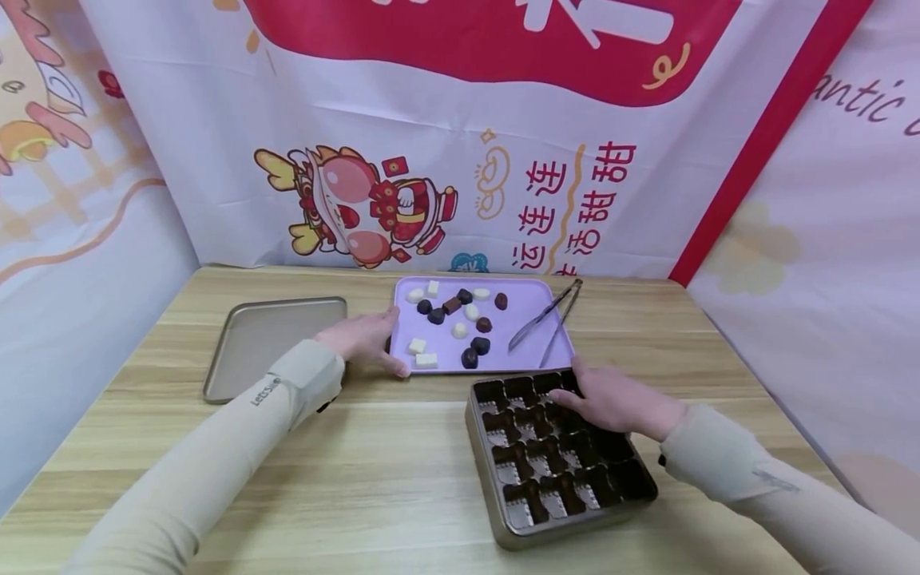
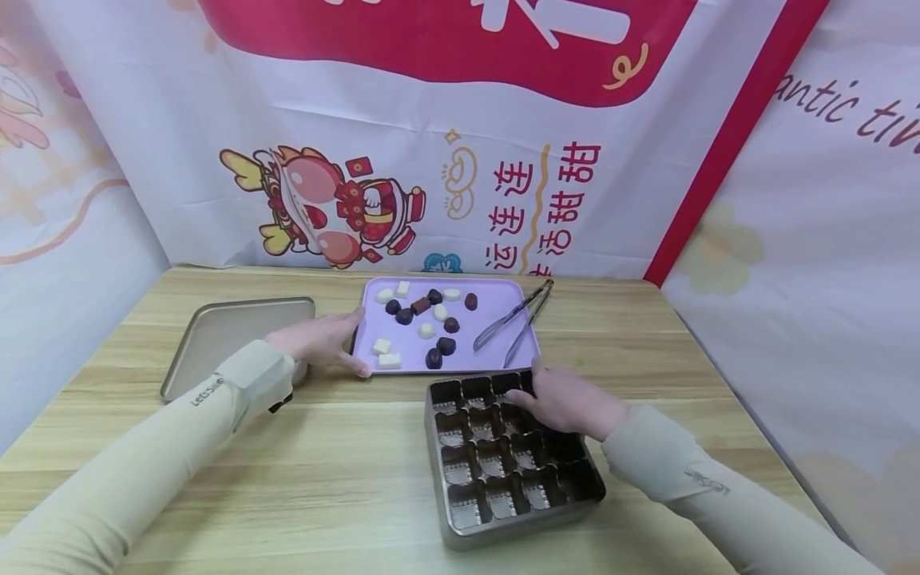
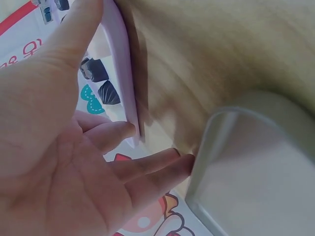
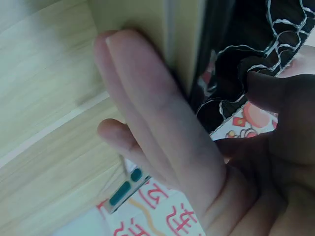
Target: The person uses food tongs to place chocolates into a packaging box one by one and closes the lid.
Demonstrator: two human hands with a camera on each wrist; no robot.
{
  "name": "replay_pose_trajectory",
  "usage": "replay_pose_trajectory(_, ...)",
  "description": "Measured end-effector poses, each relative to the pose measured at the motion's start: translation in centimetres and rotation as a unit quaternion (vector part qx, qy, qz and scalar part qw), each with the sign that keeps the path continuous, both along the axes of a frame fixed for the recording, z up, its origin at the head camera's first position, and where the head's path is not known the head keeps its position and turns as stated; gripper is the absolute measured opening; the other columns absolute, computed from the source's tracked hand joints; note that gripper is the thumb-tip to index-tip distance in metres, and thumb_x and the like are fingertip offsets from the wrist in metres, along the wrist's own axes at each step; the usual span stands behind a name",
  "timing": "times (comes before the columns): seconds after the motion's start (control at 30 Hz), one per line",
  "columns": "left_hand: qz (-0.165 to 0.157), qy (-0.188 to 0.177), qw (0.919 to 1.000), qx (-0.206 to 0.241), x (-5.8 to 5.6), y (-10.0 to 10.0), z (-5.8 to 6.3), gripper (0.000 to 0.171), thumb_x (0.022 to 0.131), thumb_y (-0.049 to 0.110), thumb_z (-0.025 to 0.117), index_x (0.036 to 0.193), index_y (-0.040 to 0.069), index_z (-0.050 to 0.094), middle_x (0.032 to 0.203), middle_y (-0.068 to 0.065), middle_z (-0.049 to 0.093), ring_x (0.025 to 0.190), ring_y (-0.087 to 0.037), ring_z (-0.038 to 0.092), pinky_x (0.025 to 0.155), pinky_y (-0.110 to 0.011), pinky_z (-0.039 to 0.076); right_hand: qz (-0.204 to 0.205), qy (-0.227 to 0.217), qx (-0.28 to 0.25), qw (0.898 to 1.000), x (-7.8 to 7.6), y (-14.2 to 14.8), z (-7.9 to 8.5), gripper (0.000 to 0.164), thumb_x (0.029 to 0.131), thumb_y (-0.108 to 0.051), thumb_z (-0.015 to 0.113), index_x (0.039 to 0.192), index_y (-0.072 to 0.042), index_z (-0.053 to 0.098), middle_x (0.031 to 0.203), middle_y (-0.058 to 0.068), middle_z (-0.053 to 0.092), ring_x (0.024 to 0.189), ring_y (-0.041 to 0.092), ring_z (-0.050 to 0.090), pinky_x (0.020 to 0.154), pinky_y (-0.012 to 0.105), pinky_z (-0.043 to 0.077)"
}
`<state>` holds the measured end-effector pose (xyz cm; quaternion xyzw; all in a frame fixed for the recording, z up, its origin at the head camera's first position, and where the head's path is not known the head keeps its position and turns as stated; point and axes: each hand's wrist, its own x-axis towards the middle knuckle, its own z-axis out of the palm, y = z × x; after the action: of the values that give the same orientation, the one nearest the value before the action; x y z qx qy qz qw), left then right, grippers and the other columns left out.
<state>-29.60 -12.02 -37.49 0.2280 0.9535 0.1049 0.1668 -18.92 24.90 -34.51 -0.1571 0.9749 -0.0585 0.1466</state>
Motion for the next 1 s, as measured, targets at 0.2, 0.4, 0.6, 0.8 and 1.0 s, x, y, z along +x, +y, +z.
replay_pose_trajectory(0.2, 0.004, 0.035, 0.9965, 0.076, 1.4, 0.1, -0.1, 0.089, 0.087, 0.047, 0.066, 0.147, -0.005, 0.025, 0.148, -0.021, 0.030, 0.133, -0.034, 0.032, 0.107, -0.045, 0.024, -0.010, -0.001, -0.002, 1.000, -0.2, -1.7, 0.0, 0.086, 0.098, -0.055, 0.040, 0.138, 0.020, 0.025, 0.129, 0.036, 0.044, 0.116, 0.042, 0.050, 0.097, 0.048, 0.037)
replay_pose_trajectory(0.4, -0.022, 0.078, 0.9762, 0.201, 5.8, 1.7, 0.5, 0.045, 0.102, 0.027, 0.046, 0.133, -0.005, 0.048, 0.130, -0.020, 0.052, 0.121, -0.035, 0.048, 0.101, -0.044, 0.034, -0.014, -0.023, -0.024, 0.999, -0.4, -3.4, 0.1, 0.086, 0.097, -0.057, 0.040, 0.142, 0.015, 0.024, 0.107, 0.028, 0.059, 0.089, 0.028, 0.062, 0.093, 0.044, 0.041)
replay_pose_trajectory(0.6, -0.054, 0.087, 0.9587, 0.265, 8.6, 2.9, 0.6, 0.025, 0.101, 0.023, 0.047, 0.099, 0.010, 0.069, 0.094, -0.008, 0.067, 0.086, -0.023, 0.062, 0.078, -0.035, 0.049, 0.008, -0.038, -0.047, 0.998, -0.6, -4.5, 0.4, 0.085, 0.097, -0.056, 0.043, 0.143, 0.012, 0.024, 0.128, 0.028, 0.051, 0.113, 0.033, 0.054, 0.099, 0.042, 0.036)
replay_pose_trajectory(0.8, -0.031, 0.092, 0.9508, 0.294, 8.5, 2.2, -0.4, 0.023, 0.096, 0.018, 0.058, 0.113, 0.006, 0.068, 0.116, -0.009, 0.063, 0.109, -0.026, 0.059, 0.092, -0.036, 0.043, -0.006, -0.074, -0.089, 0.993, -0.5, -5.4, 0.2, 0.088, 0.094, -0.061, 0.043, 0.148, 0.005, 0.021, 0.138, 0.024, 0.042, 0.089, 0.022, 0.065, 0.101, 0.038, 0.035)
replay_pose_trajectory(1.0, 0.005, 0.105, 0.9409, 0.322, 8.2, 0.9, -1.1, 0.019, 0.090, 0.017, 0.066, 0.106, 0.007, 0.071, 0.109, -0.007, 0.066, 0.083, -0.018, 0.064, 0.070, -0.027, 0.050, -0.028, -0.117, -0.156, 0.980, -0.5, -5.8, -0.1, 0.089, 0.093, -0.062, 0.044, 0.151, -0.002, 0.014, 0.147, 0.023, 0.029, 0.051, 0.022, 0.062, 0.103, 0.037, 0.032)
